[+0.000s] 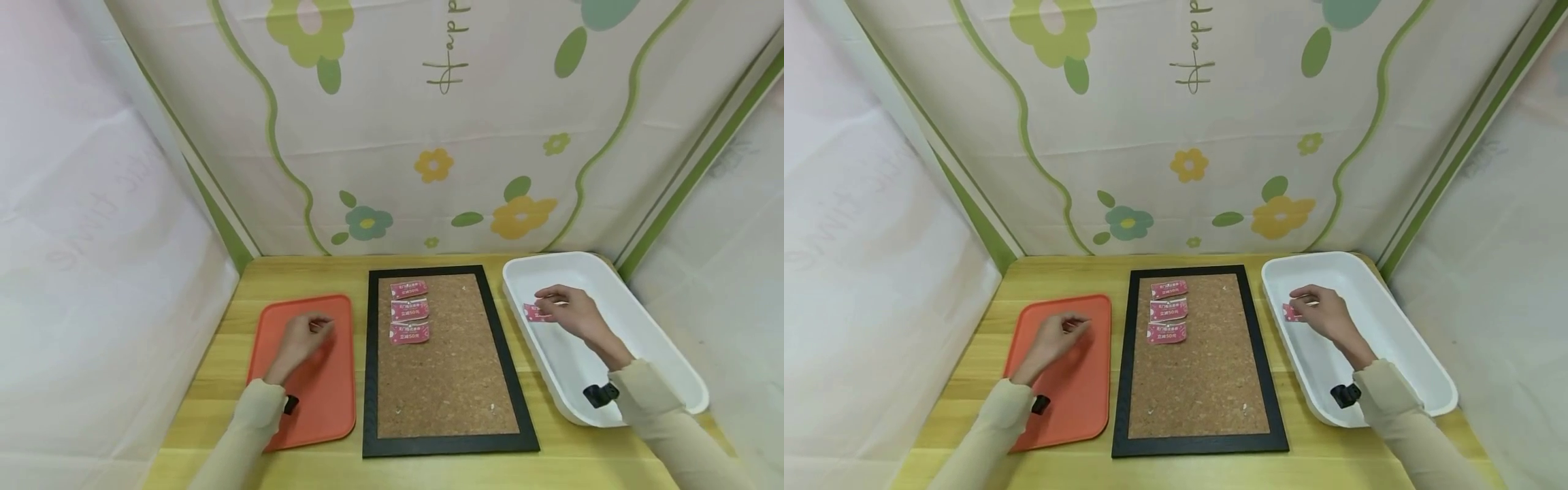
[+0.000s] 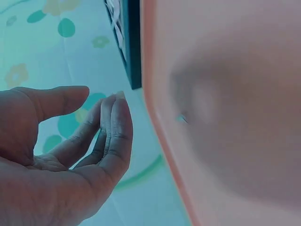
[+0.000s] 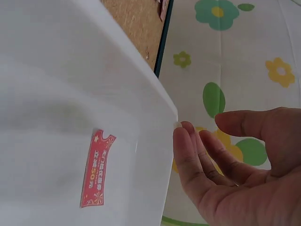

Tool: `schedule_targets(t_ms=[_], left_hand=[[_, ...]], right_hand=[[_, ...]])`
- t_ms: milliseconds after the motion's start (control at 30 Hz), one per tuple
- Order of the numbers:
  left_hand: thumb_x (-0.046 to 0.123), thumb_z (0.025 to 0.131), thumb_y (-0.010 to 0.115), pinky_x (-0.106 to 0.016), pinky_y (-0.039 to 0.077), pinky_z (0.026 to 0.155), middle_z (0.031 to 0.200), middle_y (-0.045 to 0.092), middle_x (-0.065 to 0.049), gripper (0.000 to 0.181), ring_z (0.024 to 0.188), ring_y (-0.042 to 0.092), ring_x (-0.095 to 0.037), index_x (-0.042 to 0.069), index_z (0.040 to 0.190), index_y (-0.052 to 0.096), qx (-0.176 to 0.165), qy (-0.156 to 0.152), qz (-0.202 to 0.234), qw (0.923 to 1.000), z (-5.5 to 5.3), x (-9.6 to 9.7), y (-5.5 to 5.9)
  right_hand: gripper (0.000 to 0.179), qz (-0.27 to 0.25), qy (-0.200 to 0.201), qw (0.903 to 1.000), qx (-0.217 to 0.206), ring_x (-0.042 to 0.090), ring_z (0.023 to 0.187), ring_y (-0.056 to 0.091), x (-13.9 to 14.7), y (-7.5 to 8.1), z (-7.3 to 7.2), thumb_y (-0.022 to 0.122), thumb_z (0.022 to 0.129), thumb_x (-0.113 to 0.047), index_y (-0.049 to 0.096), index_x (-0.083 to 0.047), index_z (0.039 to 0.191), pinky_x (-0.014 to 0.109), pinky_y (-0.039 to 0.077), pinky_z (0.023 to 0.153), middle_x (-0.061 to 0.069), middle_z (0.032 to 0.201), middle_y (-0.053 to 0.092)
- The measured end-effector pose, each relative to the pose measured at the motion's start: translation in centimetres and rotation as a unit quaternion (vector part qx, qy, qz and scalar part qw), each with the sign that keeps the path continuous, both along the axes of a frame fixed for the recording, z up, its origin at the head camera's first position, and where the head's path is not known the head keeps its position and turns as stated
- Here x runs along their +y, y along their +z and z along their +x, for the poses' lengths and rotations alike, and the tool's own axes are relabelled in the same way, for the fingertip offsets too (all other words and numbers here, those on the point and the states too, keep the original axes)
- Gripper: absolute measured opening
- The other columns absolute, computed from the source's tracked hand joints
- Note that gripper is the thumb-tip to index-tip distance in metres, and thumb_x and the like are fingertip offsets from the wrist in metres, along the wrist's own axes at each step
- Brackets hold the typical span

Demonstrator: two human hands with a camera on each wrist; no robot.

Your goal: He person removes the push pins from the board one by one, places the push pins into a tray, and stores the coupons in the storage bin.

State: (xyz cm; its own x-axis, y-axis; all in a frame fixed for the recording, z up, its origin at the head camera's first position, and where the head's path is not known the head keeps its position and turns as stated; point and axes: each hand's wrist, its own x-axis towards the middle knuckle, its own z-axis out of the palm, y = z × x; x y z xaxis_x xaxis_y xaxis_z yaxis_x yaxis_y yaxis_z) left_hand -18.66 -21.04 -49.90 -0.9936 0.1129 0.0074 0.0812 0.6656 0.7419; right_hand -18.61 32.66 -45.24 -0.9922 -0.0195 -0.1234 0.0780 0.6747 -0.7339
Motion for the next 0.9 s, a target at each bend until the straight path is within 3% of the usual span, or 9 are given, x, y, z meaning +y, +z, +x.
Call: schedule_targets(t_ms=[400, 700, 900], left_hand=[[0.018, 0.104, 0.065, -0.046, 0.060, 0.091, 0.114, 0.074, -0.014, 0.028, 0.104, 0.071, -0.029, 0.003, 0.126, 0.072, 0.003, -0.024, 0.030, 0.9993, -0.2, 3.7, 0.6], [0.015, 0.102, 0.067, -0.046, 0.060, 0.092, 0.113, 0.074, -0.013, 0.027, 0.103, 0.071, -0.029, 0.001, 0.125, 0.072, -0.010, -0.050, 0.062, 0.9968, -0.4, 6.4, 0.5], [0.015, 0.103, 0.066, -0.040, 0.062, 0.082, 0.112, 0.075, -0.014, 0.023, 0.099, 0.072, -0.029, 0.002, 0.121, 0.073, -0.029, -0.058, 0.063, 0.9959, -0.8, 8.2, 0.3]], right_hand=[[0.037, -0.049, 0.028, 0.9984, 0.004, 0.039, 0.102, 0.076, -4.9, -0.4, -0.7, 0.058, 0.107, -0.017, 0.061, 0.009, 0.133, 0.040, 0.065, 0.081, 0.032, 0.122, 0.070], [0.031, -0.089, 0.043, 0.9949, -0.021, 0.042, 0.100, 0.075, -8.6, -2.4, -1.2, 0.057, 0.106, -0.010, 0.064, 0.009, 0.129, 0.047, 0.064, 0.085, 0.033, 0.119, 0.070], [0.032, -0.106, 0.054, 0.9923, -0.034, 0.042, 0.100, 0.075, -10.4, -3.4, -1.4, 0.054, 0.106, -0.007, 0.062, 0.012, 0.130, 0.046, 0.064, 0.085, 0.033, 0.116, 0.070]])
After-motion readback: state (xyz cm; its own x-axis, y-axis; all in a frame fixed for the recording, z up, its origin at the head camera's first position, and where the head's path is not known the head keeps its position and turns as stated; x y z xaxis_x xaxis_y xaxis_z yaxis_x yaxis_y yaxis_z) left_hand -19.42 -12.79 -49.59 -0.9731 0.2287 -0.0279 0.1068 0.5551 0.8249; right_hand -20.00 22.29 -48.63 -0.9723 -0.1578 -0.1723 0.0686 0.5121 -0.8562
